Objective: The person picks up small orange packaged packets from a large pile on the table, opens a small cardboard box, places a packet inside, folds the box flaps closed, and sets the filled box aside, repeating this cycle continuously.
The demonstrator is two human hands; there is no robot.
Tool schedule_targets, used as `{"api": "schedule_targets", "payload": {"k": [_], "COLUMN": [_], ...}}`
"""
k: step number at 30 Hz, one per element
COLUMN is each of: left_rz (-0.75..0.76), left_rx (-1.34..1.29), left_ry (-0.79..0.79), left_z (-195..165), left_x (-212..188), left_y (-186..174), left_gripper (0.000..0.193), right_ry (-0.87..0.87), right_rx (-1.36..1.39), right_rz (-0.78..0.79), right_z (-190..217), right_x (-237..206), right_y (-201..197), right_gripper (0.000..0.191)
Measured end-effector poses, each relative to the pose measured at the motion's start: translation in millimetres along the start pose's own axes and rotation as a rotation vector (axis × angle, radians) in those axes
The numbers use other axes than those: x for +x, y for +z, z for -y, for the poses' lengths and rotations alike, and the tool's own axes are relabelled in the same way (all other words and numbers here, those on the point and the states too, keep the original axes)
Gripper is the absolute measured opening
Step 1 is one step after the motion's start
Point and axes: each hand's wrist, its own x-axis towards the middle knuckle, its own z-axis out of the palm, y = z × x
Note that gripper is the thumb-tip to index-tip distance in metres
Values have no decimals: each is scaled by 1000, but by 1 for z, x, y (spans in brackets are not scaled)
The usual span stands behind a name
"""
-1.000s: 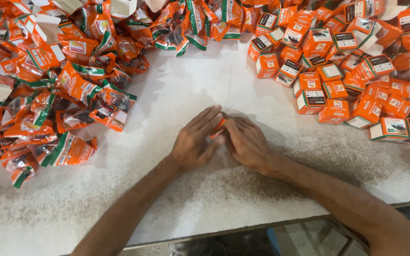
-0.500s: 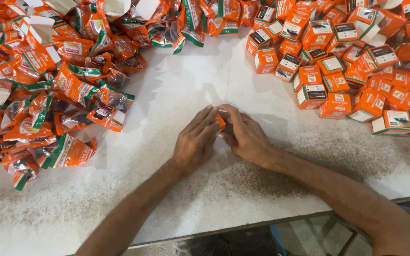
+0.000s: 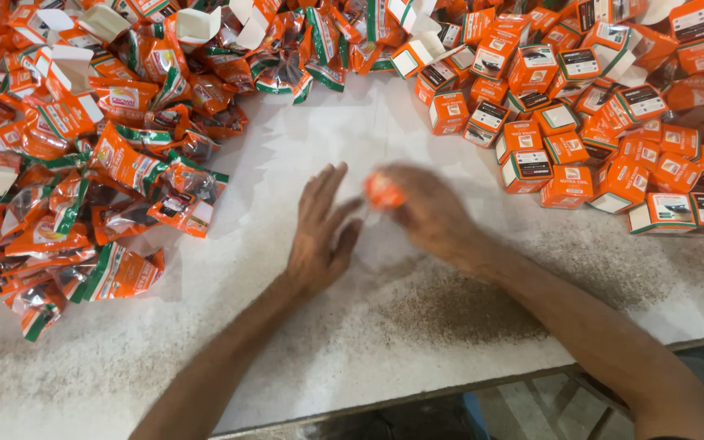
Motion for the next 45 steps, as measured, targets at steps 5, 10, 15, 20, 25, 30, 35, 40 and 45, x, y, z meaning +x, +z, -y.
{"api": "schedule_targets", "payload": {"k": [5,10,15,20,25,30,35,40,45], "left_rz": [-79,-129,-87,47,121,-57,102,129,57], "left_rx": [53,111,83,-39,-136,367,261,114,-168], "left_ry": [-67,3,-199,165,19,-133,-134,-86,-518], "left_z": [62,113,100,45,96,194,187,123,56], "left_x": [66,184,187,88,80,132,102,37,2], "left_y": [57,140,147,114,59,37,26,-11,-20], "left_gripper": [45,79,59,58,70,87,44,42,36], "right_ry": [-43,50,274,313,262,108,116,196,174], "right_rx": [-382,71,750,811,610,482,438,427,380], "right_rz": [-428,-173,-218,-245,-200,26,126,143,112], "right_z": [-35,-42,-66,-74,-56,-34,-25,-12,5], "right_x": [3,-9,-6,-3,2,0,-1,2,5], "right_y": [-23,4,14,24,32,29,18,12,12], "right_gripper": [76,66,68,76,77,87,76,62,60]}}
